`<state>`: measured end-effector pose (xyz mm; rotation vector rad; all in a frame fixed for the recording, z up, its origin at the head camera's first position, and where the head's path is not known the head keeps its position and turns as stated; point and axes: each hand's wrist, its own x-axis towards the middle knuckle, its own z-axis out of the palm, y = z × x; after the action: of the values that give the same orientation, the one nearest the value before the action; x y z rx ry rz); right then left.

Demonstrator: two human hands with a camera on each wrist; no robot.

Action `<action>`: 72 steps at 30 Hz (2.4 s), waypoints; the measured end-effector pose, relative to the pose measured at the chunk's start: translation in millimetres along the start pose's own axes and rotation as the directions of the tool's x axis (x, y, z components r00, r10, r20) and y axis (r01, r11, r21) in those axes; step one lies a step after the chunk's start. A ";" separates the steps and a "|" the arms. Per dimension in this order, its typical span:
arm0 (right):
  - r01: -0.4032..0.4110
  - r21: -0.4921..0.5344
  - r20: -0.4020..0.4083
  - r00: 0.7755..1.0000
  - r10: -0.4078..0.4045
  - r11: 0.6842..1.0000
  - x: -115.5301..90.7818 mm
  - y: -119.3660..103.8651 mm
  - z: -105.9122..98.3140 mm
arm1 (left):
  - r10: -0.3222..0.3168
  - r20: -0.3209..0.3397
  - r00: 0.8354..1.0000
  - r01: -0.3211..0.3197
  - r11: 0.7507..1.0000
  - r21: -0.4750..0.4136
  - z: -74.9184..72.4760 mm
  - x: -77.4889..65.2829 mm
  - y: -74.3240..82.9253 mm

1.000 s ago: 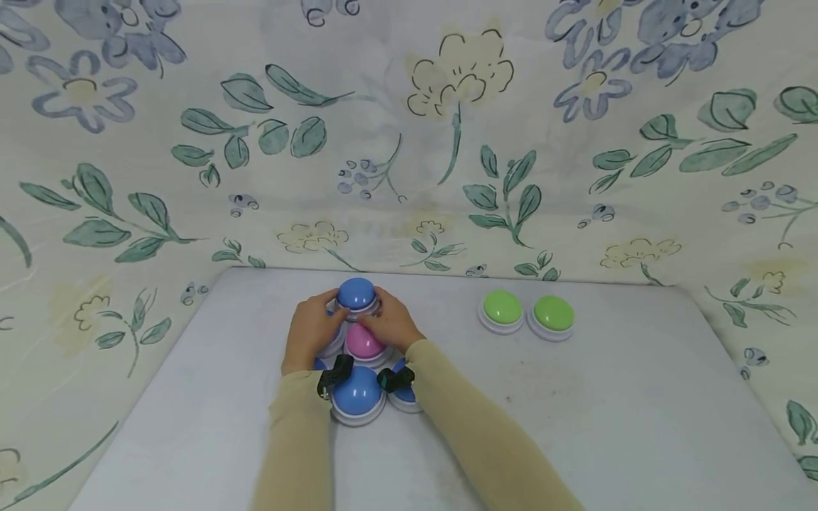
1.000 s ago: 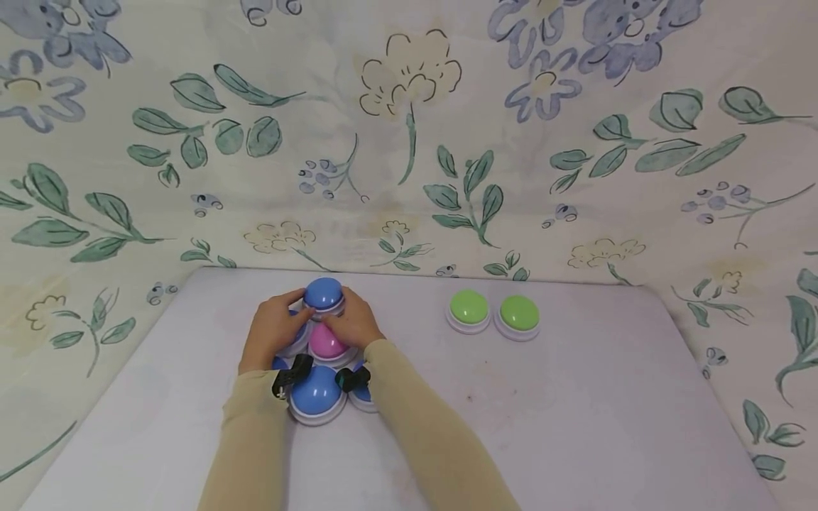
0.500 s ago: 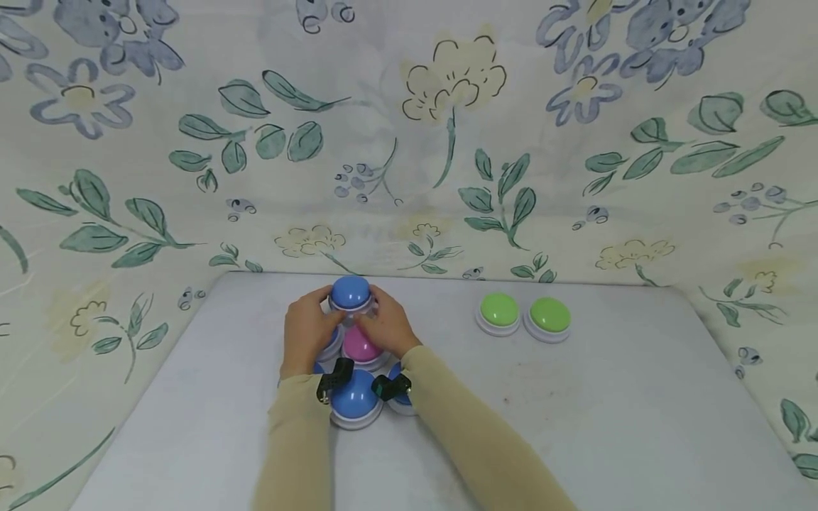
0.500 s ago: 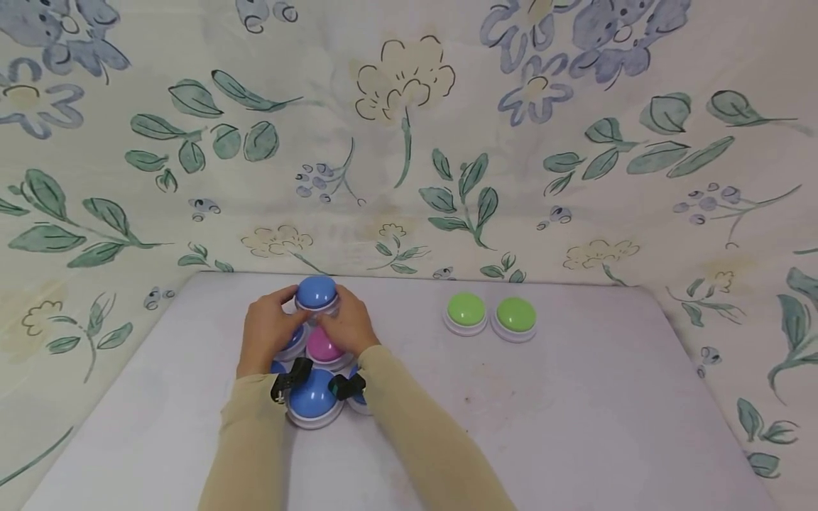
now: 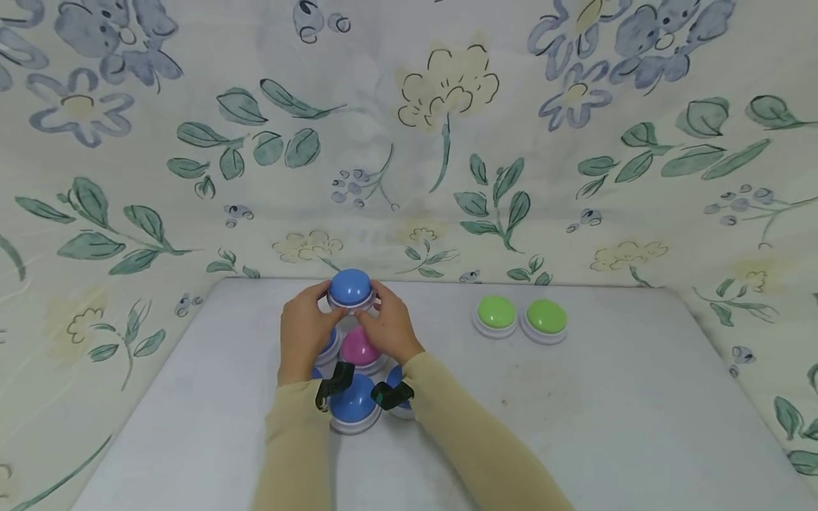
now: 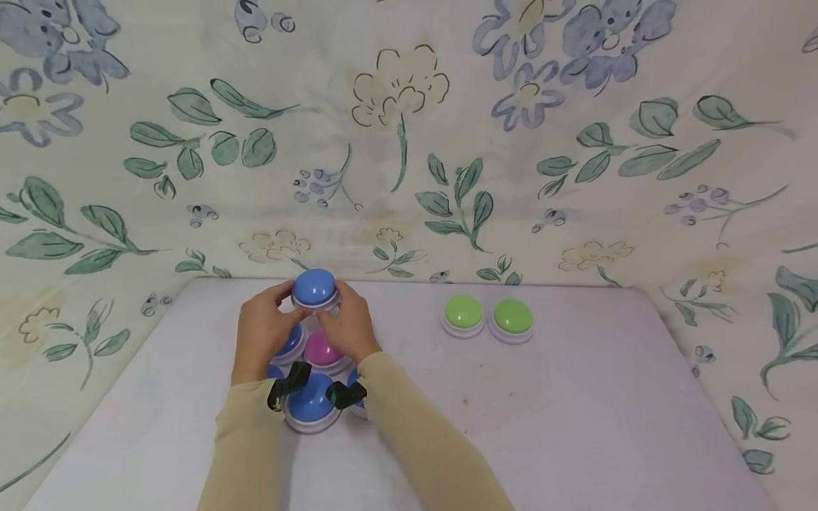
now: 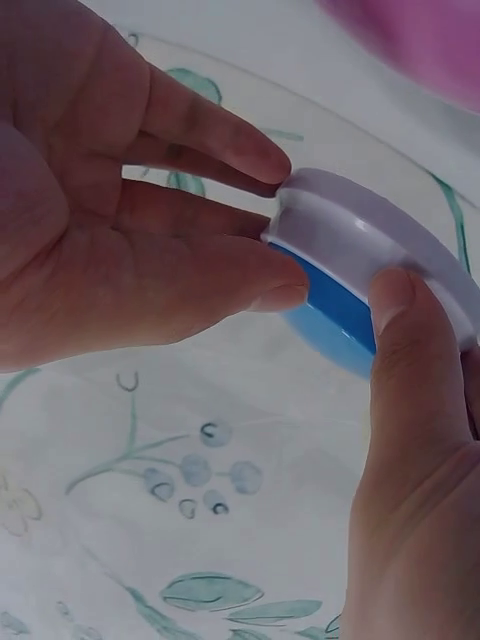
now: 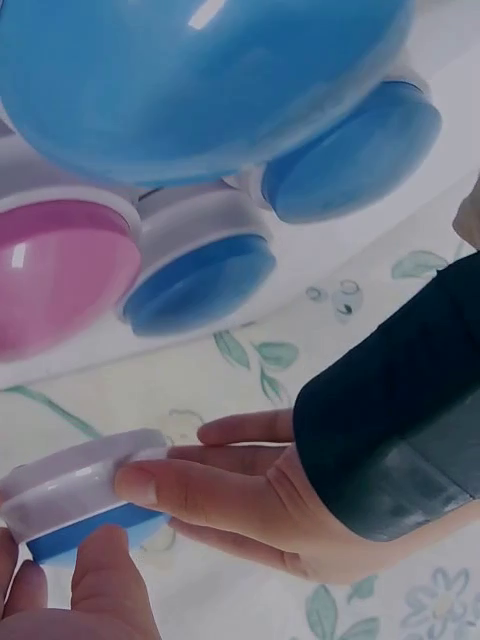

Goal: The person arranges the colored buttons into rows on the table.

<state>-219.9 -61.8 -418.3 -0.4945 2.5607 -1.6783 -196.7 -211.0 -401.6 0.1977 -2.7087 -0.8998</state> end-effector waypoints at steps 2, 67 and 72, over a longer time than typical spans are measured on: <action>0.022 0.008 -0.010 1.000 -0.022 1.000 -3.3 -1.4 -2.3 | 0.011 -0.006 1.000 -0.011 1.000 -0.001 -1.3 -2.3 2.8; -0.019 0.088 -0.163 0.986 0.033 0.996 -69.1 29.1 -67.9 | 0.127 0.057 0.990 -0.127 0.992 -0.007 41.7 -35.0 76.7; -0.056 0.110 -0.169 0.983 0.074 0.992 -71.0 34.4 -70.2 | 0.156 0.052 0.986 -0.155 0.988 -0.009 48.9 -35.8 76.7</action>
<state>-175.4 33.3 -430.1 -0.2667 2.5532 -1.8986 -180.7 -114.6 -400.7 -0.0390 -2.7248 -0.8776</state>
